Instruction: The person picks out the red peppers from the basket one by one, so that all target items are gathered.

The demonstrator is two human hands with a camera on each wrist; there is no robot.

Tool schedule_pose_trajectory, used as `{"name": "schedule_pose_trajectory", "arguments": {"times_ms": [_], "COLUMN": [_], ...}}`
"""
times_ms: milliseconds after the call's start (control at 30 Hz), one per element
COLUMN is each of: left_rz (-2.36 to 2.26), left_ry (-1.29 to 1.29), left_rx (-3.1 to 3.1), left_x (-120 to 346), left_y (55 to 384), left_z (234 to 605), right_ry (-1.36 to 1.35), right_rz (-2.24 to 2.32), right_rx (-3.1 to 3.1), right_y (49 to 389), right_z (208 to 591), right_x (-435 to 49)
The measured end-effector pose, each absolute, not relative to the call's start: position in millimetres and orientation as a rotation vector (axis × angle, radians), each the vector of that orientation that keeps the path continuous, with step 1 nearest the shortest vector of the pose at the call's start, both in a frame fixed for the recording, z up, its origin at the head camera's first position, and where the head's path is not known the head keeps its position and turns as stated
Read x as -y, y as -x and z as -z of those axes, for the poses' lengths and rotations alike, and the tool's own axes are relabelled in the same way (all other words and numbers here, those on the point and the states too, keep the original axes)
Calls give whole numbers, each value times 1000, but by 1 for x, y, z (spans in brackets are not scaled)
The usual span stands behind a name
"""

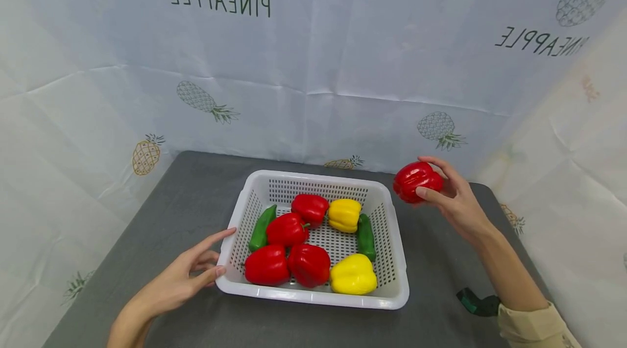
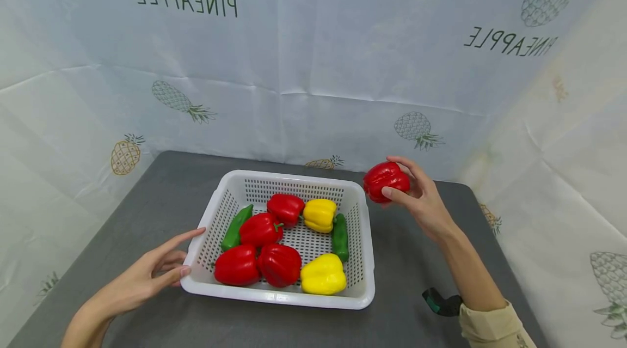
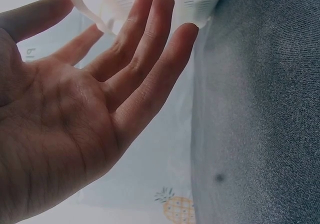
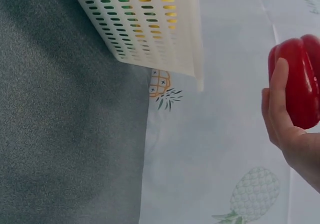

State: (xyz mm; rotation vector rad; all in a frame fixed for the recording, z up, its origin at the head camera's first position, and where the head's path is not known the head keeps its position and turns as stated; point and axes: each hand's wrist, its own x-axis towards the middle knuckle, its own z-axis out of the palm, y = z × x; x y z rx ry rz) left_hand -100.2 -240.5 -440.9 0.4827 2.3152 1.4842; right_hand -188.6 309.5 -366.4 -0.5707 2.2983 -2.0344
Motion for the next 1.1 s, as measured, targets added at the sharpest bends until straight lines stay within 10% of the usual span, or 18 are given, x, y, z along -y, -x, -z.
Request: {"name": "schedule_pose_trajectory", "arguments": {"times_ms": [1100], "left_rz": [-1484], "left_ry": [-487], "left_rx": [-2321], "left_x": [241], "left_y": [99], "left_z": [443], "right_ry": [444], "right_rz": [1748], "right_rx": [-2647], "right_y": [186], "right_z": [369], "right_x": [-313]}}
